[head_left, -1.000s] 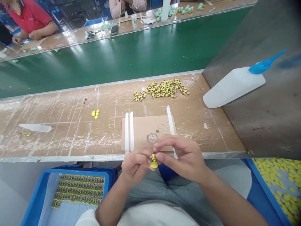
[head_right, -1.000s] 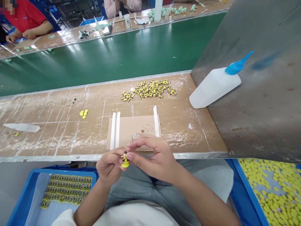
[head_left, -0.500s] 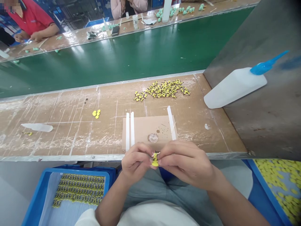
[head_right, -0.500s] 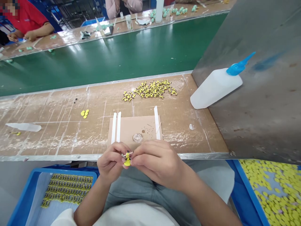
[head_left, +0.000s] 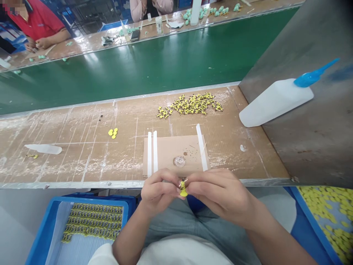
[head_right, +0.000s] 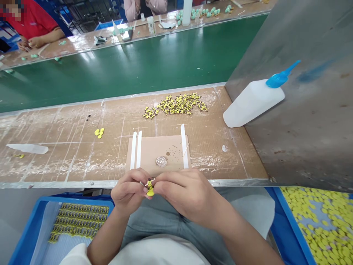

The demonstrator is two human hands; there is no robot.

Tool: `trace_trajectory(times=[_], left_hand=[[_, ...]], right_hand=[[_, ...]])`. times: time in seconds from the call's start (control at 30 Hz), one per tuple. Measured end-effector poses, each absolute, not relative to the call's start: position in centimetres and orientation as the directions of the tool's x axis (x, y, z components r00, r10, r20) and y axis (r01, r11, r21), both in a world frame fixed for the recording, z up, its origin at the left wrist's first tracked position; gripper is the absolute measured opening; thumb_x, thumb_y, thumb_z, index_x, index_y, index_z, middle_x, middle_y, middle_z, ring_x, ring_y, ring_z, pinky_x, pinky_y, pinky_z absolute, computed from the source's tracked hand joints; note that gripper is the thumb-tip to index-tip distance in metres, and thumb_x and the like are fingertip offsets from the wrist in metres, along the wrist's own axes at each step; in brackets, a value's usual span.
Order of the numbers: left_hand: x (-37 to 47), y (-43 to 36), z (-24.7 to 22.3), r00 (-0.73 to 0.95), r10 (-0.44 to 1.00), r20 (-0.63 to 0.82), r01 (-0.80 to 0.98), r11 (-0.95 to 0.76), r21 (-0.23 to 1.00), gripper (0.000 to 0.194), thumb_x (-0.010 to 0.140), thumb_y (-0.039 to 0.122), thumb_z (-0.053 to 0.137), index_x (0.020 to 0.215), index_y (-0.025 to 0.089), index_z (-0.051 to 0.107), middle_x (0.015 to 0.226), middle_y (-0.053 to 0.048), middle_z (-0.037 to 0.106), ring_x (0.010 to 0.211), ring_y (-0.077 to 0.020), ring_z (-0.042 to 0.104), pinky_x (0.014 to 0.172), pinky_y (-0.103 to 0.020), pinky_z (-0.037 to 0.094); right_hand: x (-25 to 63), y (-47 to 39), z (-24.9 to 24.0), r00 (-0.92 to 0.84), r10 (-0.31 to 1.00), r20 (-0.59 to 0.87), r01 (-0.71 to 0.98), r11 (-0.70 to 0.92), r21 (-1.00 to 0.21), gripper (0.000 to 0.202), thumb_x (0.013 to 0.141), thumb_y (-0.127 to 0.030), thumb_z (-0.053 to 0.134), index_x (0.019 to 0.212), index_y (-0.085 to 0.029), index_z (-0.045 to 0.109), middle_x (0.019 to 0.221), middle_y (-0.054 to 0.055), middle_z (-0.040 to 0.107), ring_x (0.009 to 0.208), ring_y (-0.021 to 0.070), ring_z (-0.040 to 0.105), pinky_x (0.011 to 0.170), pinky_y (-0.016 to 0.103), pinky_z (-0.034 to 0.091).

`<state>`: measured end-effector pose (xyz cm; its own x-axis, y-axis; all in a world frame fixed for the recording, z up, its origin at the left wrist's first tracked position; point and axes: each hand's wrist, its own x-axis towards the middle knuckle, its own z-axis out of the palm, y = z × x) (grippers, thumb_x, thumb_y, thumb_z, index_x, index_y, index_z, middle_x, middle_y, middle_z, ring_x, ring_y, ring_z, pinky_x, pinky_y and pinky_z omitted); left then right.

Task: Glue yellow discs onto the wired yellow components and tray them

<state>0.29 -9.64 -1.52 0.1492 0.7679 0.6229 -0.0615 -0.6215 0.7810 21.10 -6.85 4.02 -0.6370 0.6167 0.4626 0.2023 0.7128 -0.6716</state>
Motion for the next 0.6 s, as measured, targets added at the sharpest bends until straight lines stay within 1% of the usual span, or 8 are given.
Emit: trace_trajectory(times=[0.1,0.17,0.27,0.37,0.5,0.6], left_hand=[[0.6,-9.6,-1.2,0.129,0.752,0.646,-0.029,-0.649,0.761,0.019,0.079,0.004,0.074,0.092,0.016,0.069,0.087,-0.004,0.066,0.077,-0.0147,0.066,0.065,-0.028,0.057],[0.6,-9.6,-1.0,0.123,0.745,0.656,-0.010,-0.660,0.751,0.016,0.079,0.007,0.075,0.091,0.017,0.069,0.085,-0.004,0.067,0.075,-0.0145,0.066,0.064,-0.028,0.057],[0.5,-9.8,-0.9,0.135,0.731,0.669,0.040,-0.679,0.733,0.016,0.080,0.008,0.075,0.092,0.016,0.069,0.086,-0.004,0.068,0.076,-0.0150,0.068,0.066,-0.029,0.059],[0.2,-9.8,-0.4,0.177,0.693,0.699,0.143,-0.721,0.678,0.020,0.080,0.006,0.073,0.097,0.016,0.069,0.091,-0.004,0.071,0.081,-0.0157,0.069,0.070,-0.030,0.060],[-0.2,-9.9,0.3,0.250,0.631,0.734,0.256,-0.775,0.579,0.019,0.084,0.007,0.070,0.100,0.016,0.070,0.094,-0.005,0.072,0.085,-0.0167,0.070,0.073,-0.030,0.060],[-0.6,-10.2,0.4,0.297,0.656,0.694,0.291,-0.754,0.589,0.018,0.088,0.009,0.065,0.103,0.018,0.070,0.097,-0.006,0.074,0.090,-0.0176,0.071,0.076,-0.030,0.059]], right_hand=[[21.2,-6.9,3.9,-0.661,0.599,0.452,0.194,0.719,-0.667,0.017,0.098,-0.009,0.052,0.104,-0.018,0.064,0.101,0.004,0.074,0.085,0.0104,0.069,0.070,0.021,0.051],[21.2,-7.0,3.8,-0.663,0.591,0.459,0.204,0.733,-0.650,0.017,0.097,-0.008,0.052,0.103,-0.017,0.065,0.102,0.004,0.075,0.084,0.0105,0.069,0.070,0.022,0.052],[21.5,-7.1,3.5,-0.615,0.577,0.538,0.212,0.778,-0.591,0.013,0.096,-0.011,0.057,0.099,-0.017,0.067,0.100,0.004,0.076,0.081,0.0112,0.070,0.070,0.022,0.053],[21.7,-7.5,3.3,-0.566,0.561,0.604,0.252,0.815,-0.521,0.010,0.092,-0.012,0.064,0.099,-0.017,0.069,0.101,0.005,0.077,0.084,0.0132,0.072,0.073,0.024,0.055],[22.0,-8.0,3.5,-0.580,0.543,0.607,0.317,0.837,-0.446,0.012,0.090,-0.011,0.067,0.100,-0.016,0.070,0.102,0.006,0.077,0.083,0.0149,0.073,0.075,0.027,0.056],[22.0,-8.1,3.7,-0.587,0.521,0.620,0.320,0.853,-0.413,0.011,0.090,-0.011,0.065,0.100,-0.016,0.069,0.100,0.007,0.077,0.081,0.0159,0.073,0.073,0.028,0.057]])
